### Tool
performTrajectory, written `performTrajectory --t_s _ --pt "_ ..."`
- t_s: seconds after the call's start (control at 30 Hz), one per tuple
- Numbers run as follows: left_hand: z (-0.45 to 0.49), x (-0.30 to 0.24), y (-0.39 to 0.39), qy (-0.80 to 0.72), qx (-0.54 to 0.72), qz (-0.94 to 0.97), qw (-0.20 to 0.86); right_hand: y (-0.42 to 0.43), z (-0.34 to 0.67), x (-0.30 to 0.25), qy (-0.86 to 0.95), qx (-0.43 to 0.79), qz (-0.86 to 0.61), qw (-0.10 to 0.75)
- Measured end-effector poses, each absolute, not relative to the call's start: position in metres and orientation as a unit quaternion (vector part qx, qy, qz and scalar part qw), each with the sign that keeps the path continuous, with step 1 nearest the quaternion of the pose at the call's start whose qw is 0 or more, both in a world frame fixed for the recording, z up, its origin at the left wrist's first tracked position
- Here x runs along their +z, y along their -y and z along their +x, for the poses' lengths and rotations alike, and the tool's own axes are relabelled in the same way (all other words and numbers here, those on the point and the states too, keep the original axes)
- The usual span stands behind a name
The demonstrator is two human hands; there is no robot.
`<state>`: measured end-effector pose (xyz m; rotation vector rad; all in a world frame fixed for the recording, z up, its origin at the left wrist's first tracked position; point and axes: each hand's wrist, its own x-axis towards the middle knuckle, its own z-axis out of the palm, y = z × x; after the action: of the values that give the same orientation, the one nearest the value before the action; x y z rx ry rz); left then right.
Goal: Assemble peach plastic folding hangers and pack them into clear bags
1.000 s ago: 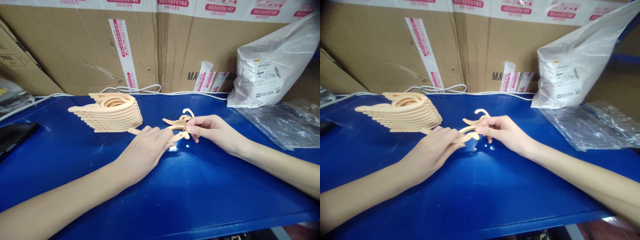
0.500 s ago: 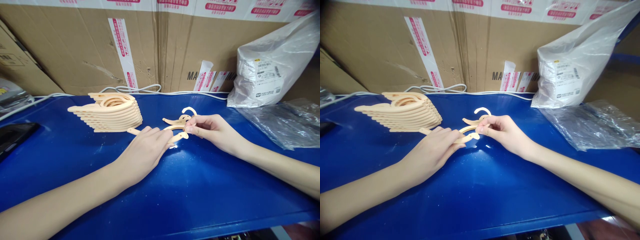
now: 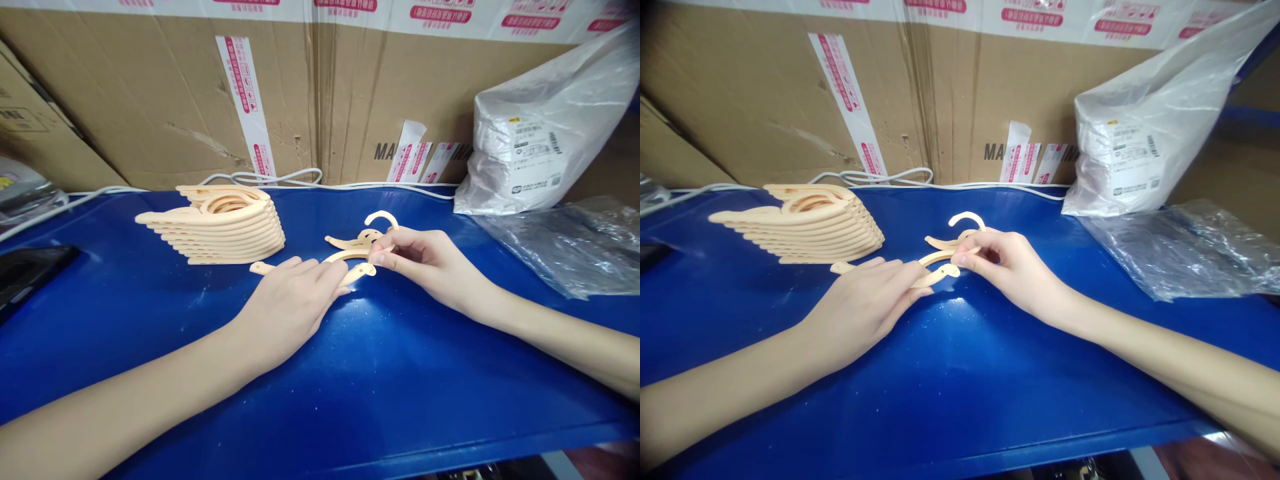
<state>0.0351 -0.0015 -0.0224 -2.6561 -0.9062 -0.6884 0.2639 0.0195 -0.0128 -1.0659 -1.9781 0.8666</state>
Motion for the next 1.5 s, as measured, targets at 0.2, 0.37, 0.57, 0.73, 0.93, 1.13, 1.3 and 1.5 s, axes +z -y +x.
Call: performTrajectory --t_s 0.2,0.37,0.57,0.73,0.93,1.13,1.3,1.5 --pt "0.035 -0.022 0.001 0.295 -0.243 -0.91 0.162 -0.019 0.262 -0.016 0.772 0.319 -0.424 0.349" --pt "0.034 -0.024 0.002 0.297 -0.239 -0.913 0.148 -0.017 0.26 -0.016 0.753 0.346 -0.429 0.359" --pt "0.029 -0.025 0.004 0.299 -0.237 -0.914 0.138 -0.013 0.256 -0.014 0.737 0.37 -0.429 0.369" --pt "0.029 -0.024 0.005 0.298 -0.238 -0.914 0.135 -0.01 0.254 -0.015 0.716 0.387 -0.442 0.377" --pt "0.033 -0.026 0.005 0.289 -0.244 -0.914 0.144 -0.007 0.255 -0.015 0.704 0.401 -0.452 0.374" --pt "0.036 -0.022 0.01 0.319 -0.238 -0.913 0.094 -0.006 0.255 -0.016 0.716 0.387 -0.449 0.369" --pt "0.04 -0.011 0.015 0.377 -0.184 -0.908 -0.01 0.002 0.253 -0.013 0.792 0.319 -0.401 0.332" --pt "0.034 0.003 0.012 0.467 -0.184 -0.861 -0.087 -0.009 0.263 -0.01 0.803 0.174 -0.404 0.402"
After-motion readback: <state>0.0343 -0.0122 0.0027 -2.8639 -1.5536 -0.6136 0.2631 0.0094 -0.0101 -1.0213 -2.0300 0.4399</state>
